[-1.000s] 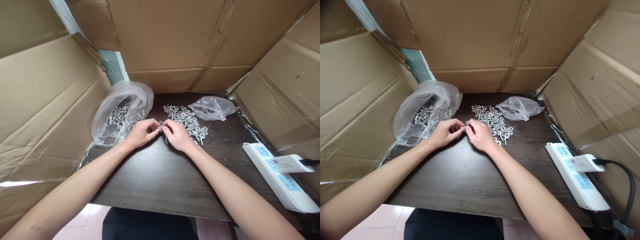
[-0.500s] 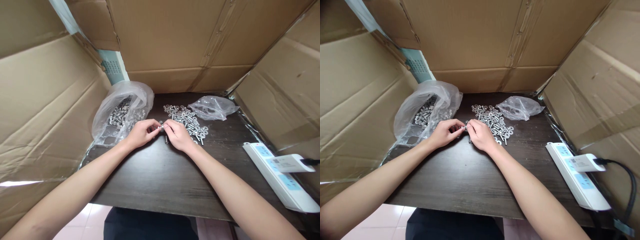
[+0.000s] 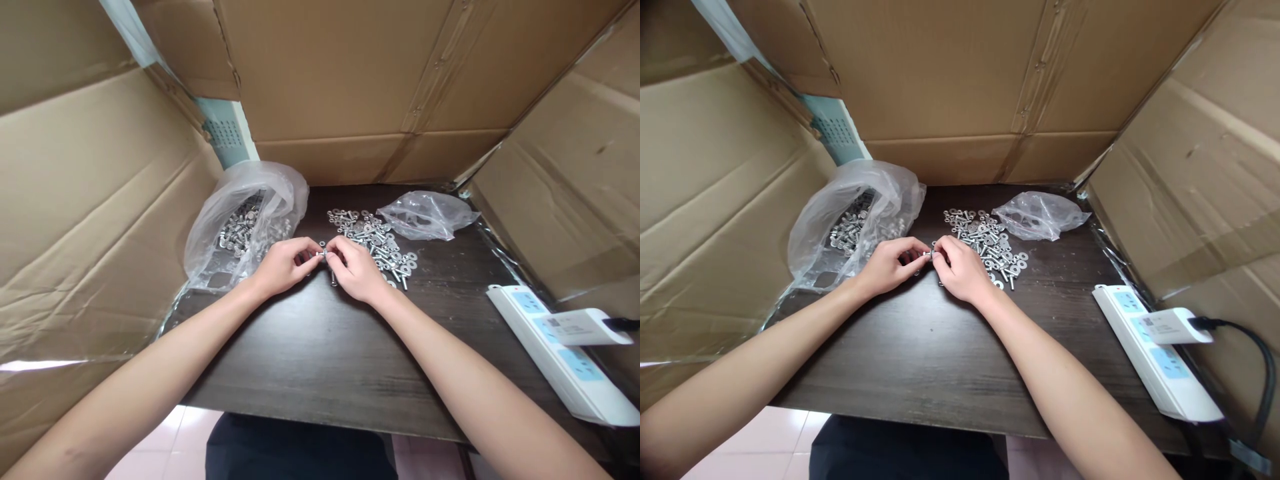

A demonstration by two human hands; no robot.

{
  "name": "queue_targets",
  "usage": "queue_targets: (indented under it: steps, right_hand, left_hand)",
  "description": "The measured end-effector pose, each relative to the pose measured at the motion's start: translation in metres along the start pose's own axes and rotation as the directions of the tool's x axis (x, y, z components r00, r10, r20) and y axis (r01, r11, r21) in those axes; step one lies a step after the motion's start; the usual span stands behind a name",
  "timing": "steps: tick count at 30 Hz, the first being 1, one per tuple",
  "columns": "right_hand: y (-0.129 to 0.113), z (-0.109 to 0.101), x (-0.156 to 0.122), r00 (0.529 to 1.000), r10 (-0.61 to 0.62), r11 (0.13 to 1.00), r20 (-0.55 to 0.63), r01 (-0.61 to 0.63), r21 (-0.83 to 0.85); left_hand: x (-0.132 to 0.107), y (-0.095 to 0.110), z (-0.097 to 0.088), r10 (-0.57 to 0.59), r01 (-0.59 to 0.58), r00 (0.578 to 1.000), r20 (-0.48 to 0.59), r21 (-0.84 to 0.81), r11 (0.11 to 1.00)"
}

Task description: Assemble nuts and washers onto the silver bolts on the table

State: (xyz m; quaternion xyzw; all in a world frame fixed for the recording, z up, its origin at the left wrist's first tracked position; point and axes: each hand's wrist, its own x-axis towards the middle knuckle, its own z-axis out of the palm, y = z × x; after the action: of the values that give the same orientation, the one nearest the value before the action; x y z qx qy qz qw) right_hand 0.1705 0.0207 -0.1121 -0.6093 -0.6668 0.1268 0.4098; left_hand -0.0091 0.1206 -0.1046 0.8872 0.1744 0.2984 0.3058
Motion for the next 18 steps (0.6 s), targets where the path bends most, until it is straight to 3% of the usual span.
queue_targets:
  steps: [18]
  right_hand:
    - [-0.0018, -0.0005, -0.0004, 1.0, 0.001, 1.0, -0.001, -0.001, 0.007]
  left_hand:
    - [0.0003, 0.0003, -0.0002, -0.014, 0.014, 1.0, 0.0, -0.012, 1.0]
